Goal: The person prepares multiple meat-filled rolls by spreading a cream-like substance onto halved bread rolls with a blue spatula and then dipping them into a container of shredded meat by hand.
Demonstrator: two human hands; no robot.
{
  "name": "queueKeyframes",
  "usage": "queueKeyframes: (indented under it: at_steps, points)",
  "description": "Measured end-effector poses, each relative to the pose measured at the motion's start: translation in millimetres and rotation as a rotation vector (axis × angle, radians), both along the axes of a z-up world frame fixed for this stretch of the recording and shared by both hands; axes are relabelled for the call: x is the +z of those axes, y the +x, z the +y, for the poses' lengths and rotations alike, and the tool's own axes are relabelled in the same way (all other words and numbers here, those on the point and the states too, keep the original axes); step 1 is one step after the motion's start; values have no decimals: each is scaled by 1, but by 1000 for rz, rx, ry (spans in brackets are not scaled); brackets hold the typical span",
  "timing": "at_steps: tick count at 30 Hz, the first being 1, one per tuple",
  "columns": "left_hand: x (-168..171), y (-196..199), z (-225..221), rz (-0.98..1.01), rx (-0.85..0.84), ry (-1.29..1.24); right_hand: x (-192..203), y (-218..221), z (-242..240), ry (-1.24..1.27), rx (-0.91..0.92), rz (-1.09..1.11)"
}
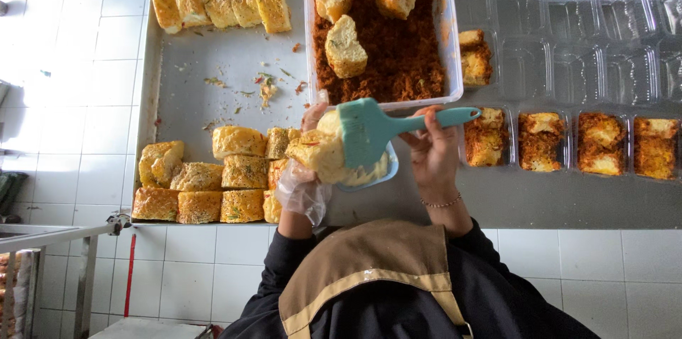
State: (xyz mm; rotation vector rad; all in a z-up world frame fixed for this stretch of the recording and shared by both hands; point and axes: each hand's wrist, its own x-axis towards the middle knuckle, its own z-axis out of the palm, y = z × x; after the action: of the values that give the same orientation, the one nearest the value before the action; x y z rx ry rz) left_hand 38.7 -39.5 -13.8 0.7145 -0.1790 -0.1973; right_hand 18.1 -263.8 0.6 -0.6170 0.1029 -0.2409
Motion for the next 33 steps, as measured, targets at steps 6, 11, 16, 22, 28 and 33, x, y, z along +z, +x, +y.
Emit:
queueKeyframes:
  at_steps: [6, 11, 16, 22, 28, 33]
  points:
    - [5, 11, 8, 16, -70, -9, 15, 1, -11, -347, -289, -55]
    - [1, 12, 11, 11, -94, 6, 19, -8, -12, -756, -534, -209]
    - [-2, 18, 12, 61, -206, 333, 17, -23, 8, -847, -456, -276]
    - [3, 19, 9, -49, -246, 305, 13, -12, -7, -411, -289, -112]
    - [35, 32, 0, -328, -66, 486, -21, -1, -54, -442, -423, 136]
    - [82, 118, -49, -887, 230, 1321, -41, 4, -108, -431, -534, 167]
